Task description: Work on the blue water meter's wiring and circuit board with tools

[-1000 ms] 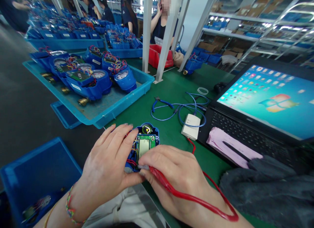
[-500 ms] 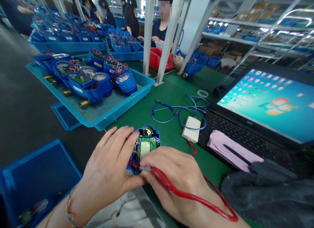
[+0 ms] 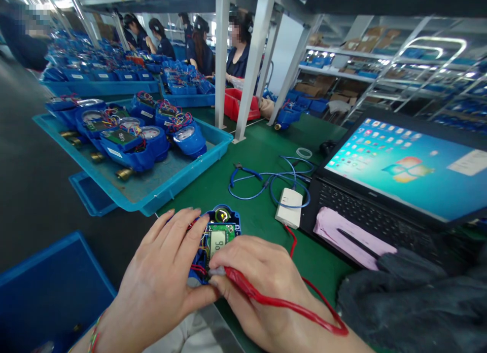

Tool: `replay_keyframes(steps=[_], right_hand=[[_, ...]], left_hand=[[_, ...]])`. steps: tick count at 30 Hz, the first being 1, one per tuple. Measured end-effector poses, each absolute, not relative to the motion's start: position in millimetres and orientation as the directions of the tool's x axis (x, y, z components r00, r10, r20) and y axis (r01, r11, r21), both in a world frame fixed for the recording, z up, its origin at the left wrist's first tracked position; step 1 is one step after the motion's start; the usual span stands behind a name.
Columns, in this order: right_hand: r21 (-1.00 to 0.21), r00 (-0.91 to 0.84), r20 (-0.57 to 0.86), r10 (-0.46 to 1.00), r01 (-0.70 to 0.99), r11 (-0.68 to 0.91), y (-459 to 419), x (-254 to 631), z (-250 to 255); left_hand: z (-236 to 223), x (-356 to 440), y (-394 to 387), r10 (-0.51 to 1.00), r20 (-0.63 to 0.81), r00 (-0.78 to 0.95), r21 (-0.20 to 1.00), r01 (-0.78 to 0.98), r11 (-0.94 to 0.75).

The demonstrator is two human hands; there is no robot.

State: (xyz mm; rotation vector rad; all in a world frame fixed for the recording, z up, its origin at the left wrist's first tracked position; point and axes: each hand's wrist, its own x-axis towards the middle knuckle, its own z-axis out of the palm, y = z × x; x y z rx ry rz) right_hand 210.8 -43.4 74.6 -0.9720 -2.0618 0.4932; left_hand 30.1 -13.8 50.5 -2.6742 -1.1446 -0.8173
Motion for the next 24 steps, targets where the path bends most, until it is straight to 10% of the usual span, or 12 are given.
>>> replay_keyframes(steps=[24], right_hand=[[-0.632,-0.373,0.468,0.801,0.492,0.598,-40,207,82]], left_hand=[[47,25,0,0.473,0.577,0.666,-0.151,0.656,-0.739]])
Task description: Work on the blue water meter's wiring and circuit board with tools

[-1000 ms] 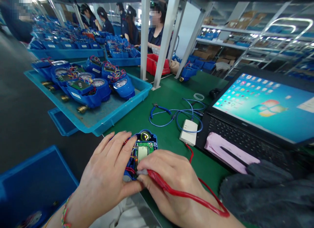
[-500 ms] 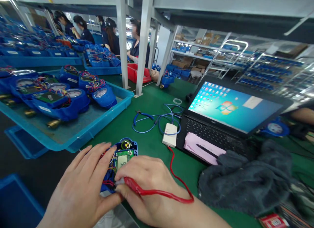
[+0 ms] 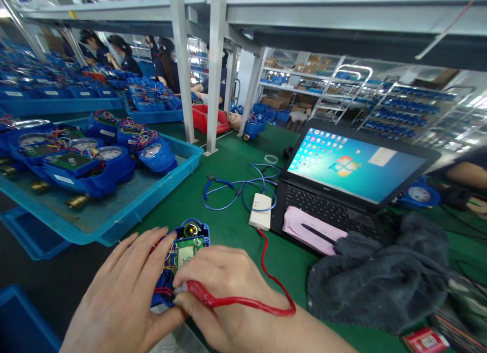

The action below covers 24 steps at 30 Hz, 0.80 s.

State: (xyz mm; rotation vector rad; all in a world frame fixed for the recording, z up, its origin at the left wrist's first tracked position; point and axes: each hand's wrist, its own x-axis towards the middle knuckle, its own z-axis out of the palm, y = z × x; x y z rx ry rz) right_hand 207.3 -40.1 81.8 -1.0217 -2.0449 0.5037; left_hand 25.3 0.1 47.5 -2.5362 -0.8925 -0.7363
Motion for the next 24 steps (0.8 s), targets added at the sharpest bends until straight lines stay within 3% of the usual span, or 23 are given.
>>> replay_keyframes(steps=[16,24], right_hand=[[-0.621,-0.379,0.471,0.796,0.499,0.605,-39.4,207.5,80.1],[-0.603,-0.383,0.493,0.781,0.497,0.624,-41.0,209.9,76.6]], left_hand=[[45.6,24.2,0.2,0.471,0.578,0.667,-0.144,0.651,-0.745],[51.6,29.1,-9.2,0.613,0.517,0.598,0.058,0.690,-0.722]])
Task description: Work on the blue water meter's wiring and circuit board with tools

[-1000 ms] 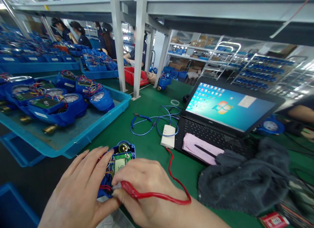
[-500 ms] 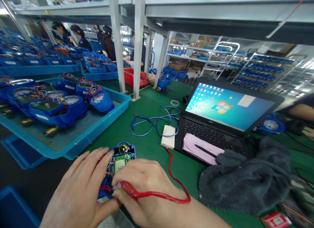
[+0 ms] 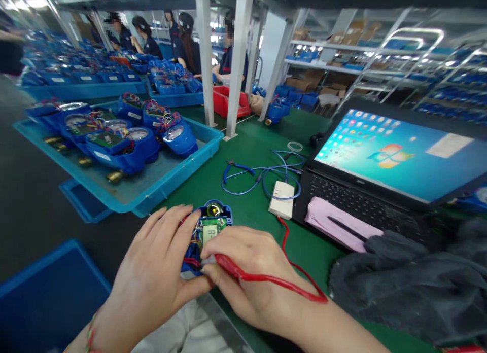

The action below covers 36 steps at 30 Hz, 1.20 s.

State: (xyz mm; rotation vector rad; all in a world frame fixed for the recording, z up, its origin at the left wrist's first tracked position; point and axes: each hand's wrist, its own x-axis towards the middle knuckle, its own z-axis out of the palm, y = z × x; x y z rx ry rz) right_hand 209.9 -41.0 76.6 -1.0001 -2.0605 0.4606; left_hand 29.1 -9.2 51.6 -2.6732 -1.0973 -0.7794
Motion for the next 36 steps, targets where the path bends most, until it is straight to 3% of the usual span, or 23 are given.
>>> replay_keyframes(steps=[4,26,32,36], right_hand=[[-0.594,-0.391,0.503,0.771,0.492,0.637,-40,211,75],[-0.600,-0.381,0.494,0.781,0.500,0.624,-39,208,79],[-0.740,-0.237,0.398,0.886,0.488,0.462,-35,213,72],[-0.727,-0.221,0.408,0.886,0.509,0.461,-36,217,68]], left_hand=[[52,32,-10,0.647,0.505,0.572,0.111,0.700,-0.705],[53,31,-9,0.637,0.506,0.581,0.100,0.694,-0.713],[54,29,-5,0.659,0.492,0.569,0.129,0.700,-0.702],[56,29,-3,0.669,0.476,0.571,0.140,0.702,-0.698]])
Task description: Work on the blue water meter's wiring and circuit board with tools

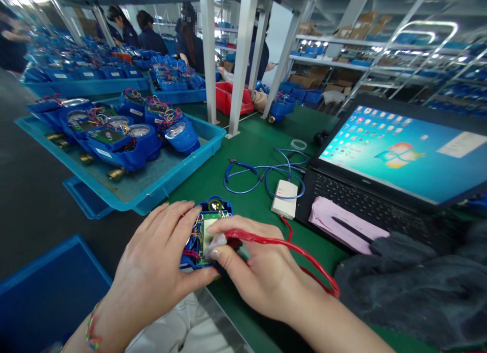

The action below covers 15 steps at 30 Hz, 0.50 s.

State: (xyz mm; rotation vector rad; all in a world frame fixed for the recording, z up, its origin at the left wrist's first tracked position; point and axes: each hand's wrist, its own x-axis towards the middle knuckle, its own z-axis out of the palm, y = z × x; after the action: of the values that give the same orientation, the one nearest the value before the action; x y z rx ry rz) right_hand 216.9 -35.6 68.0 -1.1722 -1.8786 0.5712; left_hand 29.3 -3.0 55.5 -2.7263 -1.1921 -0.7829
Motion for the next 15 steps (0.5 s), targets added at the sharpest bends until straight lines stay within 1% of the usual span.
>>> replay_keyframes(steps=[5,15], right_hand=[[-0.689,-0.284,0.417,0.864,0.521,0.504,-37.6,215.1,71.3],[-0.669,-0.306,0.481,0.822,0.479,0.569,-37.1,212.4,73.2]], left_hand=[[55.6,30.3,-2.1,0.677,0.473,0.564,0.158,0.701,-0.695],[55.0,30.7,-1.9,0.680,0.487,0.548,0.177,0.700,-0.691]])
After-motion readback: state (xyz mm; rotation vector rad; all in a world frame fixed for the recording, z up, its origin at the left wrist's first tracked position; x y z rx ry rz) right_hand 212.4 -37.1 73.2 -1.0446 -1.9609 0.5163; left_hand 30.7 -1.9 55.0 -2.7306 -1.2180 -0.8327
